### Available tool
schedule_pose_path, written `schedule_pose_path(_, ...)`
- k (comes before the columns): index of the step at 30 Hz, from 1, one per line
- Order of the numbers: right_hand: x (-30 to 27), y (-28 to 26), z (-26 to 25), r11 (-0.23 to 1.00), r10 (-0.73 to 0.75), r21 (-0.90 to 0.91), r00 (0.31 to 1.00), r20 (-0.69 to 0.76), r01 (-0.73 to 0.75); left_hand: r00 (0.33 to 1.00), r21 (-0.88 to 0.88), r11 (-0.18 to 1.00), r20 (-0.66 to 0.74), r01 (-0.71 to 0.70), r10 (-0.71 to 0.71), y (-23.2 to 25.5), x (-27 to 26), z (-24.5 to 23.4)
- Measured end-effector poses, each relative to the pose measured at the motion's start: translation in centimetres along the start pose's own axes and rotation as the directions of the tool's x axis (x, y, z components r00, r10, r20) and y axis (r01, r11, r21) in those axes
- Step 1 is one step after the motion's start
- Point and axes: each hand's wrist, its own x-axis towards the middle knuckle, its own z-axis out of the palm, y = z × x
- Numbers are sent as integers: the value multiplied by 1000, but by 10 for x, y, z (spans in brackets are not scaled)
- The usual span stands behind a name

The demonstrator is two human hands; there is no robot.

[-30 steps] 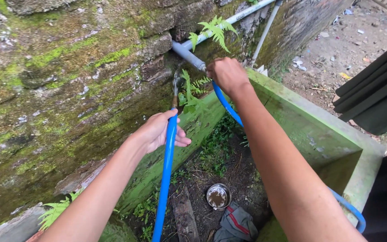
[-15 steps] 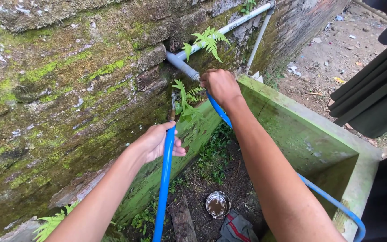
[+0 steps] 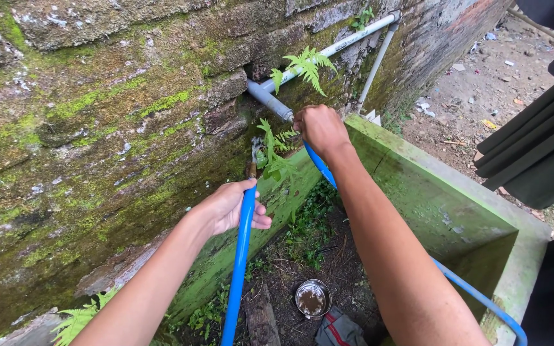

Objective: Cleaning a garden area using a water hose.

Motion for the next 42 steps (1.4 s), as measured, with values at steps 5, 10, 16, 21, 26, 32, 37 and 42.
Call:
schedule_pose_path(5, -6, -14, -15, 996, 42, -77, 999, 31, -40, 999, -12, 1000, 27, 18, -18, 7, -12, -4)
schedule_pose_path(10, -3, 0, 16, 964, 165, -233, 975, 150, -128, 999, -9, 999, 40, 31, -31, 24, -53, -2)
schedule_pose_path(16, -41, -90, -11, 964, -97, -245, 995, 34, 102, 996, 50, 998, 72, 49, -53, 48, -107, -8)
schedule_pose_path(21, -75, -212, -78, 905, -74, 419, 940, 334, -78, 996, 74, 994, 25, -84, 83, 49, -173, -5)
schedule_pose_path(26, -111, -260, -91, 815, -128, 547, 862, 491, -191, 979, 27, 982, 88, -189, 186, 23, -239, -1)
schedule_pose_path(32, -170, -318, -145, 757, -141, 583, 796, 589, -297, 968, -14, 972, 94, -234, 235, -23, -300, 18)
schedule_pose_path(37, -206, -347, -181, 795, -152, 539, 769, 621, -278, 957, -130, 954, 74, -269, 280, -52, -334, 12)
schedule_pose_path(42, -231, -358, -161, 679, -187, 656, 787, 588, -329, 945, -249, 917, 18, -313, 328, -84, -361, 12)
